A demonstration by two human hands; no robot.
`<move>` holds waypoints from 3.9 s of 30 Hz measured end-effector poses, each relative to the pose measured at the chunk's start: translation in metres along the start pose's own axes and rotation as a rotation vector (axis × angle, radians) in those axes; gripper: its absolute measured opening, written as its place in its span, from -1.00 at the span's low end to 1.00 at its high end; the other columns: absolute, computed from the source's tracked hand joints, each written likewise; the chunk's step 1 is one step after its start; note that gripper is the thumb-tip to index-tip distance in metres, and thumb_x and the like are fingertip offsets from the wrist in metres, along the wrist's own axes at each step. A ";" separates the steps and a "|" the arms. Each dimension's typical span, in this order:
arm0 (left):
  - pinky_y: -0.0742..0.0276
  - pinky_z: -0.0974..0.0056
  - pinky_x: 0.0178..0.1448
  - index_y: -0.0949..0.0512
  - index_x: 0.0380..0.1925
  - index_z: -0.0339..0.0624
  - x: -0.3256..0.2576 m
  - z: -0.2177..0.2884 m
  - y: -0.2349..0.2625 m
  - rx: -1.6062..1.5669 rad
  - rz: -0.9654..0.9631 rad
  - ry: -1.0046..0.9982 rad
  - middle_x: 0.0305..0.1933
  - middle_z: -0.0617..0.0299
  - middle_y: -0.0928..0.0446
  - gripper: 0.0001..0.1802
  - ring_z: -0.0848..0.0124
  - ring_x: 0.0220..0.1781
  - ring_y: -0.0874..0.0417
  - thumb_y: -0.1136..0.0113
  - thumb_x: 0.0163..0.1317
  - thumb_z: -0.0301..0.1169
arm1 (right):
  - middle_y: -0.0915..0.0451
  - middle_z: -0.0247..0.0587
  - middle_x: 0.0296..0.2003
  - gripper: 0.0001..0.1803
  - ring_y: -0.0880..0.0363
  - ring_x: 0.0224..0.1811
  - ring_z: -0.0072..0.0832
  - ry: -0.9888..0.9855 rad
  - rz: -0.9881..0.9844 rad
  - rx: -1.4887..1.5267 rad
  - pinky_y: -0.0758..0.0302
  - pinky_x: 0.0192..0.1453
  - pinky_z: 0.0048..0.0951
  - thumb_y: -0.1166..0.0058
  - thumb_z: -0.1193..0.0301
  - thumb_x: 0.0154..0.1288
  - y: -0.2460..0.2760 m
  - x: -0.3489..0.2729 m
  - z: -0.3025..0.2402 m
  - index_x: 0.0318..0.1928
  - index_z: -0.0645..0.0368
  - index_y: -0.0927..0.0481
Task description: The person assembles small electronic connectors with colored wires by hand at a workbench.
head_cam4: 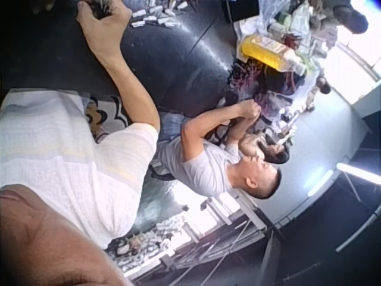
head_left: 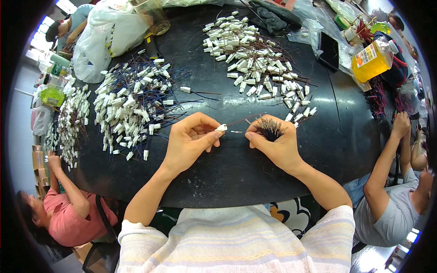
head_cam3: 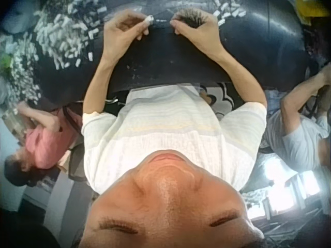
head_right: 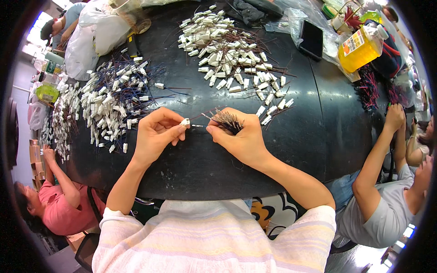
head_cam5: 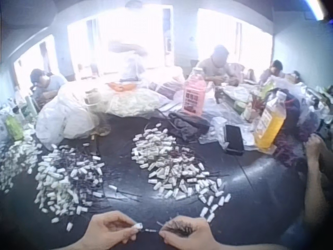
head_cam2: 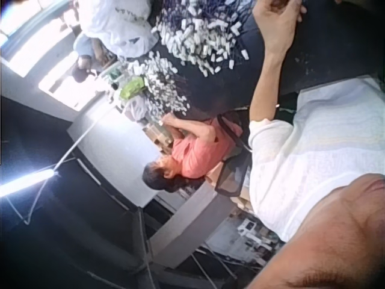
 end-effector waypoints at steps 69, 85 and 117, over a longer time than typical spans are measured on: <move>-0.39 0.19 -0.03 -0.54 -0.32 -0.28 0.018 0.021 -0.002 0.649 0.306 -0.558 -0.18 0.08 -0.53 -0.74 0.17 -0.08 -0.48 -0.15 -0.11 -0.66 | -0.33 -0.43 -0.66 -0.88 -0.18 -0.66 -0.76 -0.199 0.020 -0.022 -0.05 -0.62 -0.69 0.05 0.42 0.26 0.070 0.034 -0.031 -0.31 0.22 -0.48; -0.40 0.53 -0.29 -0.54 -0.28 -0.41 0.011 -0.003 -0.009 -0.090 0.137 0.034 -0.34 0.23 -0.56 -0.84 0.62 -0.34 -0.49 -0.17 0.13 -0.55 | -0.46 -0.36 -0.69 -0.96 -0.37 -0.67 -0.71 -0.163 -0.180 0.100 -0.27 -0.55 -0.64 -0.02 0.57 0.18 0.022 0.018 0.007 -0.34 0.26 -0.46; -0.46 0.45 -0.31 -0.57 -0.38 -0.39 0.010 -0.004 -0.030 0.232 0.026 -0.195 -0.35 0.08 -0.58 -0.85 0.46 -0.35 -0.59 -0.22 -0.03 -0.67 | -0.40 -0.47 -0.72 -0.88 -0.25 -0.68 -0.85 -0.004 -0.143 -0.155 -0.20 -0.63 -0.70 -0.17 0.58 -0.05 0.023 0.016 0.009 -0.52 0.24 -0.46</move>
Point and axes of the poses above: each hand's wrist, its own x-axis towards the middle knuckle, its own y-axis out of the back of the hand, z = x × y, the point moved 4 cm from there along x, towards the middle knuckle
